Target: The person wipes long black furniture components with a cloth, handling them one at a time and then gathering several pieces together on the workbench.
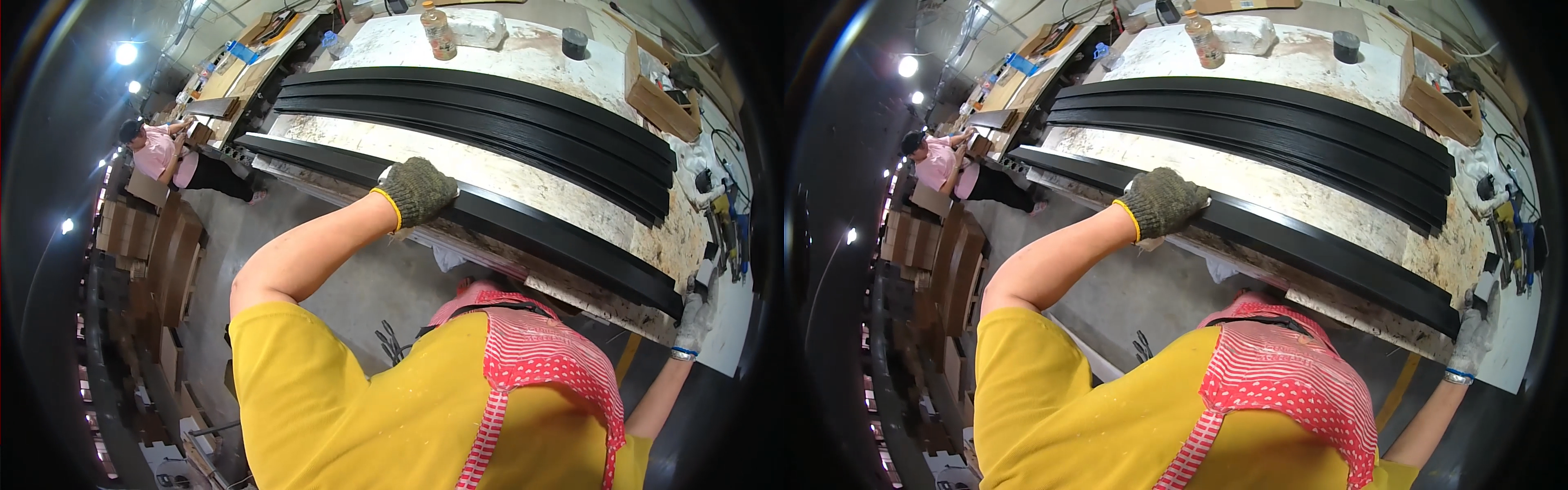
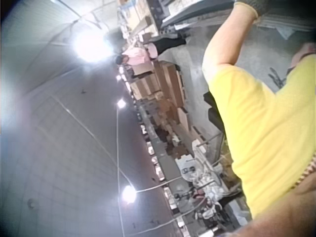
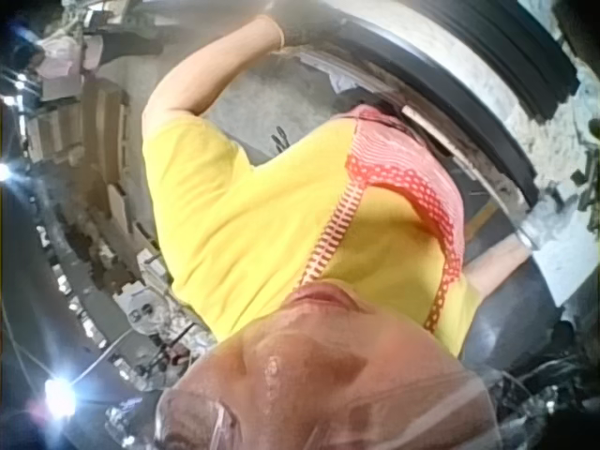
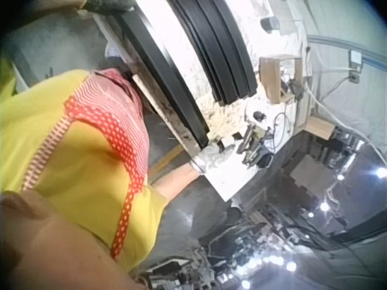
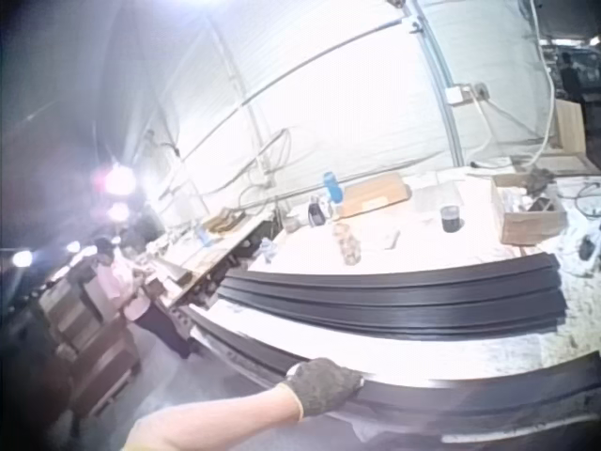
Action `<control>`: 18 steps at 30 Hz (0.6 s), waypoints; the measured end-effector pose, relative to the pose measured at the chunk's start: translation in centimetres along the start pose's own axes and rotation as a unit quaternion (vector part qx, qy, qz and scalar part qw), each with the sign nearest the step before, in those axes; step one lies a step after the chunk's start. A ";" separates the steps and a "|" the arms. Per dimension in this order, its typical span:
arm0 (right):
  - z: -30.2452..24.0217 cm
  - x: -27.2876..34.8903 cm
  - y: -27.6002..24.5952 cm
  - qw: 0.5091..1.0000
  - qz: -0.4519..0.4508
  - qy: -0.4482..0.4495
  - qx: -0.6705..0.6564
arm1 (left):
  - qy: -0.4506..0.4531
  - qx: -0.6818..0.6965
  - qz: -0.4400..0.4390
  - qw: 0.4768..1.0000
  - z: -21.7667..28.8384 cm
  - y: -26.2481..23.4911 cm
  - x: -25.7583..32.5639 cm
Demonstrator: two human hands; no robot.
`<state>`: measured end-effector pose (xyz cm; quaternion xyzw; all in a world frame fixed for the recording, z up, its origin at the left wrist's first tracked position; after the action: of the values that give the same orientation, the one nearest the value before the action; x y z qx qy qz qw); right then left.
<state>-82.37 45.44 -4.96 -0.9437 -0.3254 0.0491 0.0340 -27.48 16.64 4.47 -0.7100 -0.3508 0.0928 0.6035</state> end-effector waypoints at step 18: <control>-0.6 0.8 1.3 0.934 0.101 -0.266 0.217 | -0.039 0.128 -0.143 0.981 -3.0 -2.0 -4.1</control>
<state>-80.85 44.86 -4.54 -0.8939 -0.2065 0.3705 0.1449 -29.59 11.85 5.94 -0.5650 -0.4568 0.0771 0.6828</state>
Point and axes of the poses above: each hand's wrist, its own x-axis away from the middle knuckle, its own y-axis out of the palm, z = x × y, the point moved 6 cm from there along -x, towards the middle knuckle, and after that the axes turned 1 degree about -y, right-handed, at the moved point
